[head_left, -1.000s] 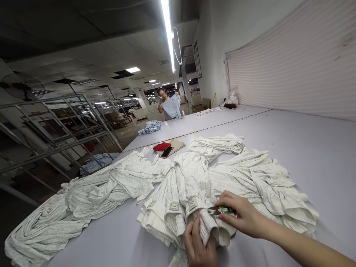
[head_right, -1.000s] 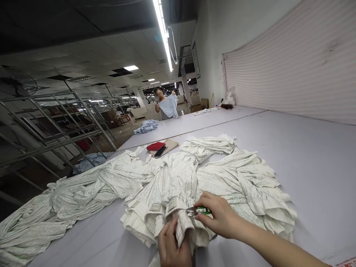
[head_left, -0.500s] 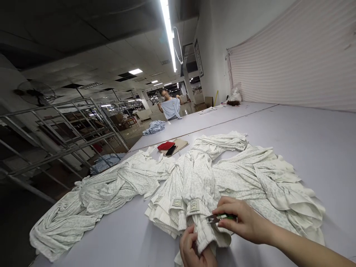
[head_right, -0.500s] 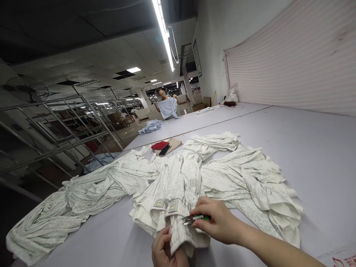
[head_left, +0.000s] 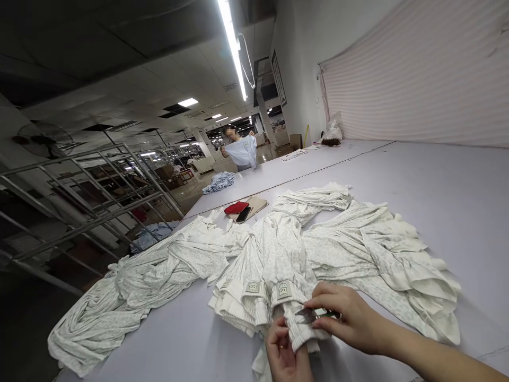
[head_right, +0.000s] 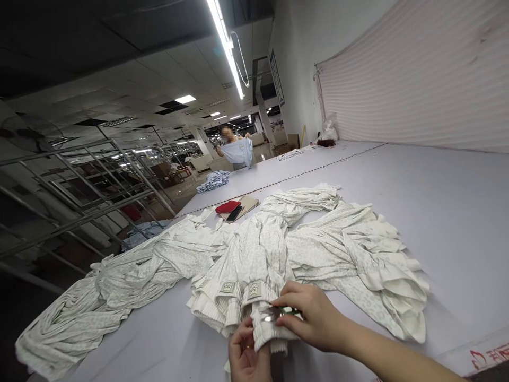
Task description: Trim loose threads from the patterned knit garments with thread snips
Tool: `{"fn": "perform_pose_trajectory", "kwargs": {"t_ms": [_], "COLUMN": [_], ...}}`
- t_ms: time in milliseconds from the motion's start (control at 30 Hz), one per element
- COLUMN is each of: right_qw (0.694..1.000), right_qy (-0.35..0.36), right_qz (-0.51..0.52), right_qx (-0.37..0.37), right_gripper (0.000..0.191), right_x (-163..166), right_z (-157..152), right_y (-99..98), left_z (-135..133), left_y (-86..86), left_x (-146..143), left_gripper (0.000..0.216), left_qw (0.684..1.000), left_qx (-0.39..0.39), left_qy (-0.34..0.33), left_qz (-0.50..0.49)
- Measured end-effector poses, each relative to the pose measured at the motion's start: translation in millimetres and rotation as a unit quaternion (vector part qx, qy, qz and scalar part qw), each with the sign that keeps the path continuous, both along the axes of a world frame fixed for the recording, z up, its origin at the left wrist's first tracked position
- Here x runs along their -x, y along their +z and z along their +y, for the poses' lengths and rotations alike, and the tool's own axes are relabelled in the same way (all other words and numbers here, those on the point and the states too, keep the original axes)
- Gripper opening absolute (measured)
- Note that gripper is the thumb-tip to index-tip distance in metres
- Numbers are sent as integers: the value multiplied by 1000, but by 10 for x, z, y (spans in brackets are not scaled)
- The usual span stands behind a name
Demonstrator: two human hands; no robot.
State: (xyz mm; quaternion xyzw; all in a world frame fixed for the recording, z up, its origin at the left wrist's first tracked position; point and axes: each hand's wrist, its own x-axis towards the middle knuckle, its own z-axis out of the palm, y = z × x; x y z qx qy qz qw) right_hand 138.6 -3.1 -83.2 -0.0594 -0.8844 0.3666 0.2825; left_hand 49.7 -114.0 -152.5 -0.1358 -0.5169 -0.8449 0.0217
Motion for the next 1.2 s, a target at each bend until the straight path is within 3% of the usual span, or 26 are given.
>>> {"fn": "perform_pose_trajectory", "kwargs": {"t_ms": [233, 333, 500, 600, 967, 1200], "right_qw": [1000, 1000, 1000, 1000, 999, 998], "right_qy": [-13, -11, -15, 4, -33, 34], "right_qz": [-6, 6, 21, 25, 15, 39], "right_qx": [-9, -19, -11, -17, 3, 41], "right_gripper": [26, 27, 28, 27, 26, 32], "right_x": [-58, -75, -101, -95, -84, -213], "right_z": [38, 48, 34, 9, 63, 70], "right_y": [-11, -39, -60, -48, -48, -71], "left_z": [-52, -76, -76, -69, -64, -12], "left_y": [-8, -32, -26, -9, -43, -77], "left_x": [21, 47, 15, -8, 39, 8], "left_gripper": [34, 37, 41, 43, 53, 51], "left_qw": [1000, 996, 974, 967, 981, 977], "left_qx": [25, 36, -11, -15, 21, 8], "left_qy": [-19, -61, -141, -166, -125, -138], "left_qz": [4, -48, -177, -194, -146, -161]}}
